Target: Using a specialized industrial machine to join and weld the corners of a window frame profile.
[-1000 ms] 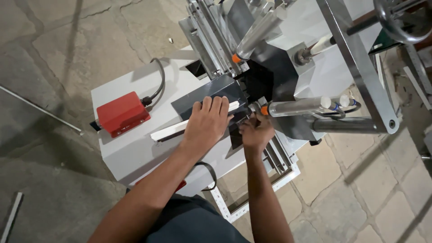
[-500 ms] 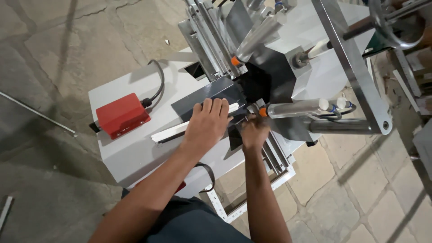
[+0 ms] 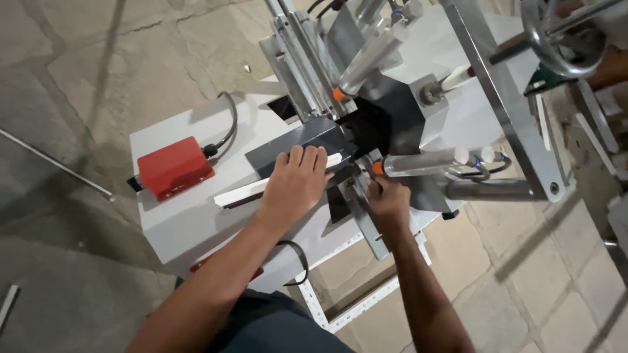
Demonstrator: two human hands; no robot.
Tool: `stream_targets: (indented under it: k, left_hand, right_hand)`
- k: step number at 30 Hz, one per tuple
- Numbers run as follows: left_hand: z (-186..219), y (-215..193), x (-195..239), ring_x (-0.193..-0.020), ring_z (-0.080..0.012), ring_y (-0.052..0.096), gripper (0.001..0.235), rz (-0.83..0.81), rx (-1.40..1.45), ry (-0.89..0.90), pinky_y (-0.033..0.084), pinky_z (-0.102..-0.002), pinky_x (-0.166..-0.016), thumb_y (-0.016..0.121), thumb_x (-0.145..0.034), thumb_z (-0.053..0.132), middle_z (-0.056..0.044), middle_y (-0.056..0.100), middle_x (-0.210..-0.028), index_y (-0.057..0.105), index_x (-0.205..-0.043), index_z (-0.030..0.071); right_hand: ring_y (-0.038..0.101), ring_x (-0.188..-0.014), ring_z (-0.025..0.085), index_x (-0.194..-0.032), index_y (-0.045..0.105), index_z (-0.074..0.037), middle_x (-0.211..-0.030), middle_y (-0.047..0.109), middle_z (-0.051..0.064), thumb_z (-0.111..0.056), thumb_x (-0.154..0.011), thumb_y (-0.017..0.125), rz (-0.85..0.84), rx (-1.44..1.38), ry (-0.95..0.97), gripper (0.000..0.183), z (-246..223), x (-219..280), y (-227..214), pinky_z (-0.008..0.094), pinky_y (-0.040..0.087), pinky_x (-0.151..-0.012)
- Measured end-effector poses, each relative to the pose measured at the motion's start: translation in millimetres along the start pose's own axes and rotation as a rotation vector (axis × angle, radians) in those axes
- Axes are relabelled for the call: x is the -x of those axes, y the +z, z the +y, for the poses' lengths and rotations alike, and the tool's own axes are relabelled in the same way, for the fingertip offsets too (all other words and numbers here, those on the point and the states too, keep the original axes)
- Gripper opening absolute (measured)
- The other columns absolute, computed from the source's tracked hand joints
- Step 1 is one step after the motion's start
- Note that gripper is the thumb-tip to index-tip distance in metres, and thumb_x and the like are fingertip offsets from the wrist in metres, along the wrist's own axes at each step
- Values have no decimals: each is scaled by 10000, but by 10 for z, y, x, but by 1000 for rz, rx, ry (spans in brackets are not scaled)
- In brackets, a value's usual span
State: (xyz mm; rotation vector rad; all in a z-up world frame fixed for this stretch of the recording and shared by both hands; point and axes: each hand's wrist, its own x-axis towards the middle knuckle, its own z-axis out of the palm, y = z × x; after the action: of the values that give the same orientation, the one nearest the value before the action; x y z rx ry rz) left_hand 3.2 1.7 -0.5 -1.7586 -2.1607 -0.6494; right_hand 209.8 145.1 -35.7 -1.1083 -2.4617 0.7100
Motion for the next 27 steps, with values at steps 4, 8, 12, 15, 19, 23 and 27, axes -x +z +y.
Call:
stream_targets:
  k: [4, 8, 12, 15, 19, 23, 27]
  left_hand:
    - [-1, 5, 19, -974, -256, 572, 493, 27, 7, 0, 480, -390, -767, 726, -885, 374, -86, 613, -1043, 627, -1199, 7]
    - [34, -10, 15, -955, -255, 564, 487, 18, 31, -8, 474, -397, -759, 722, -880, 367, -92, 599, -1008, 637, -1198, 8]
    - [73, -63, 14, -958, -274, 557, 377, 39, 45, 0, 470, -414, -764, 715, -899, 355, -89, 587, -988, 633, -1104, 49]
    - [86, -31, 49, -959, -282, 551, 356, 63, 53, 15, 472, -420, -780, 715, -918, 343, -94, 581, -985, 632, -1101, 50]
    - [106, 18, 85, -991, -294, 565, 361, 115, 148, 5, 479, -434, -822, 732, -917, 317, -89, 594, -1025, 635, -1146, 56]
    - [542, -621, -59, -1009, -321, 565, 393, 223, 272, -74, 463, -458, -832, 774, -911, 283, -112, 615, -1069, 635, -1177, 28]
    - [1045, -882, -133, -882, -284, 641, 345, 209, 910, -357, 537, -392, -766, 787, -912, 225, -112, 678, -984, 648, -1147, 14]
  right_hand:
    - [649, -838, 442, -1058, 741, -22, -932, 696, 240, -85, -843, 609, 199, 167, -31, 260, -64, 122, -40, 498, 523, -755]
    - [620, -954, 426, -1022, 749, -56, -977, 704, 212, -83, -870, 630, 354, 257, -62, 195, 24, 189, -1, 529, 503, -878]
    - [606, -999, 433, -1074, 735, -51, -1012, 683, 227, -95, -916, 612, 294, 247, 47, 204, 233, 271, 94, 533, 486, -910]
    - [642, -970, 412, -1061, 730, -54, -978, 708, 199, -144, -986, 630, 249, 180, 98, 154, 269, 300, 115, 521, 471, -1061]
    - [598, -1033, 506, -1052, 739, -14, -1055, 706, 250, -144, -833, 743, 424, 168, -65, 254, 18, 350, -32, 527, 479, -937]
    - [659, -1001, 413, -1081, 733, -44, -1065, 725, 206, -139, -886, 744, 371, 36, 124, 217, -423, 592, -364, 473, 506, -917]
    - [701, -1077, 244, -1231, 636, -26, -1167, 716, 146, -132, -903, 677, 102, -469, 19, 347, -934, 953, -591, 351, 534, -915]
